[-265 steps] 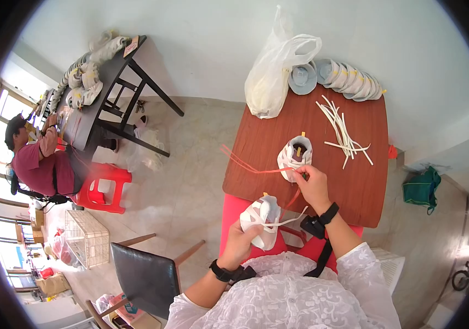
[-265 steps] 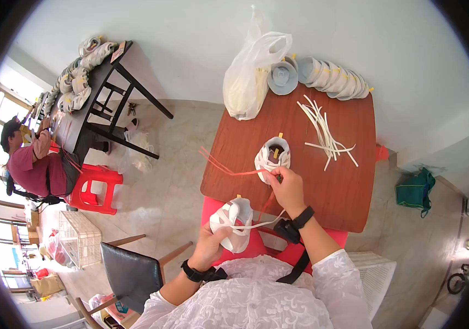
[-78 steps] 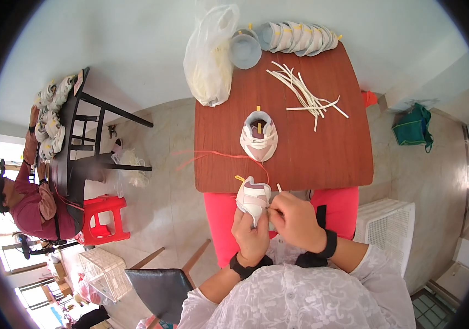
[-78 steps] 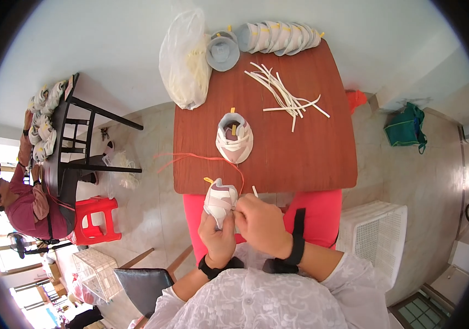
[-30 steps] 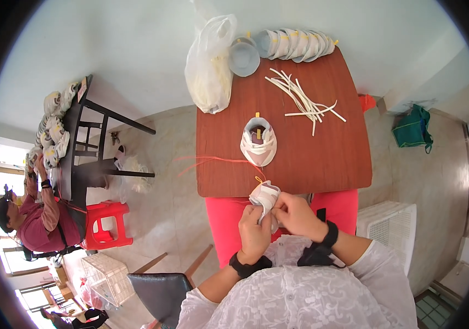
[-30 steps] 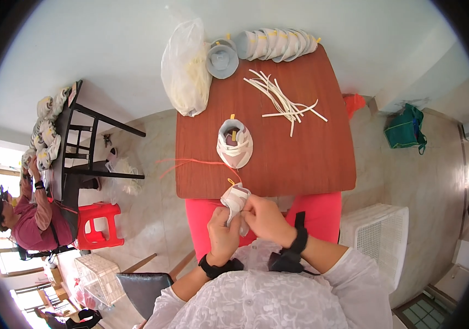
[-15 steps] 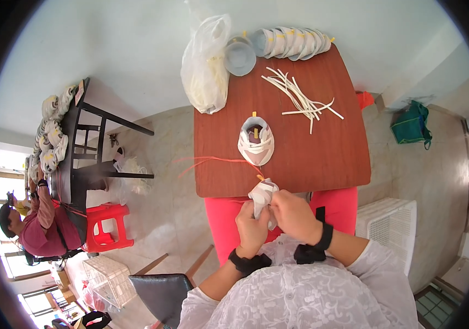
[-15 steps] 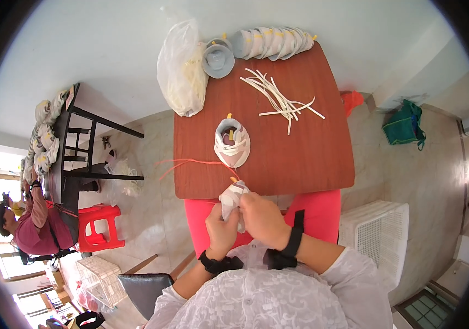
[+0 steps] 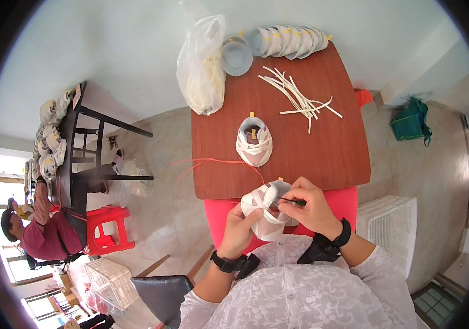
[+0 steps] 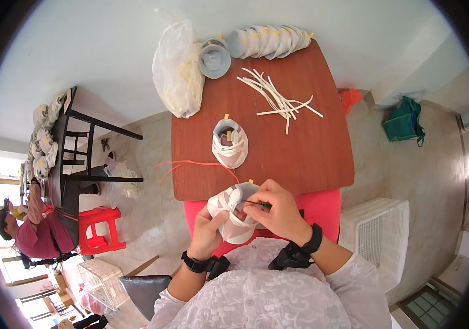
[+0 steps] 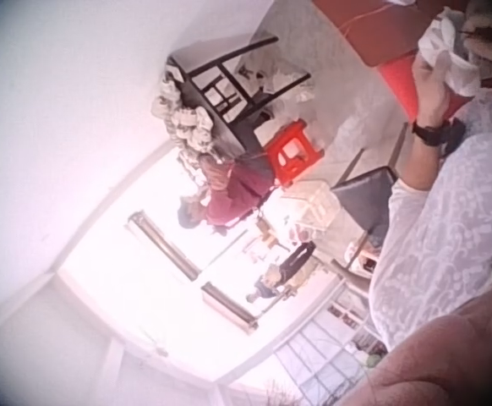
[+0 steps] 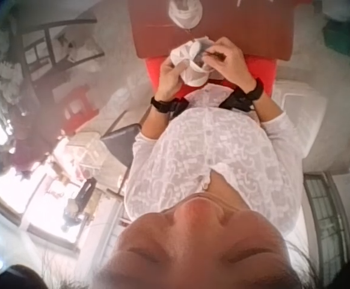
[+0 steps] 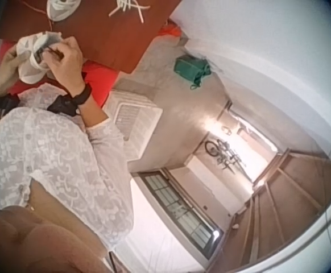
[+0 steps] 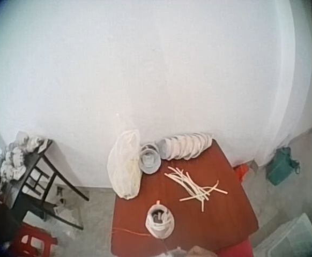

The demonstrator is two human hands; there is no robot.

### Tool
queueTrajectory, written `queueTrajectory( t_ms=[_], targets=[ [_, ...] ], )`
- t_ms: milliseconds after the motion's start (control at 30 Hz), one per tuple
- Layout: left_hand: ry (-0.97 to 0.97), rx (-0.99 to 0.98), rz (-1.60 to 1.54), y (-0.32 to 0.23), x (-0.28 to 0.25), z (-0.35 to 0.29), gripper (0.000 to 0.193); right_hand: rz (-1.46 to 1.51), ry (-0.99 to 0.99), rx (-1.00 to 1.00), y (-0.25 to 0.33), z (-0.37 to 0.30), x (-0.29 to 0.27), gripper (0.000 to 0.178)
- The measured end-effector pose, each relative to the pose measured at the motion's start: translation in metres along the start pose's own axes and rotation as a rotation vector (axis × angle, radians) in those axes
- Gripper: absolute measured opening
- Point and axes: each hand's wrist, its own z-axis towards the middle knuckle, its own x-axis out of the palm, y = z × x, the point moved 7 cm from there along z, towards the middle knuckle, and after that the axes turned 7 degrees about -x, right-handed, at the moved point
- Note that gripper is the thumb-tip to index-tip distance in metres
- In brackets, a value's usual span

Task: Lacing a small shoe using a pulling tool.

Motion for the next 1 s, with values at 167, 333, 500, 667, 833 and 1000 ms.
queueTrajectory(
  t_ms=[167,333,500,667,833,1000],
  targets=[
    [0.091,-0.02,0.006,0.004,0.011,-0.005,0.031,-0.097,-0.016,-0.072,0.01,0.002,0.006,0.02],
    [0.089,0.038,0.042,0.008,0.012,-0.005,0.036,0.157,0.112,-0.104,0.004,0.005,0.016,0.017],
    [0.077,0.054,0.147,0.006,0.012,-0.006,0.044,0.105,0.167,-0.133,0.007,0.006,0.017,0.018],
    [0.148,-0.016,0.186,0.008,0.013,-0.008,0.05,0.093,0.2,-0.147,0.008,0.006,0.019,0.017],
    [0.166,-0.014,0.17,0.013,0.014,-0.009,0.053,0.127,0.124,-0.112,0.011,0.005,0.019,0.018],
    [0.161,-0.002,0.137,0.014,0.017,-0.009,0.054,0.089,0.138,-0.182,0.015,0.003,0.016,0.021]
  ],
)
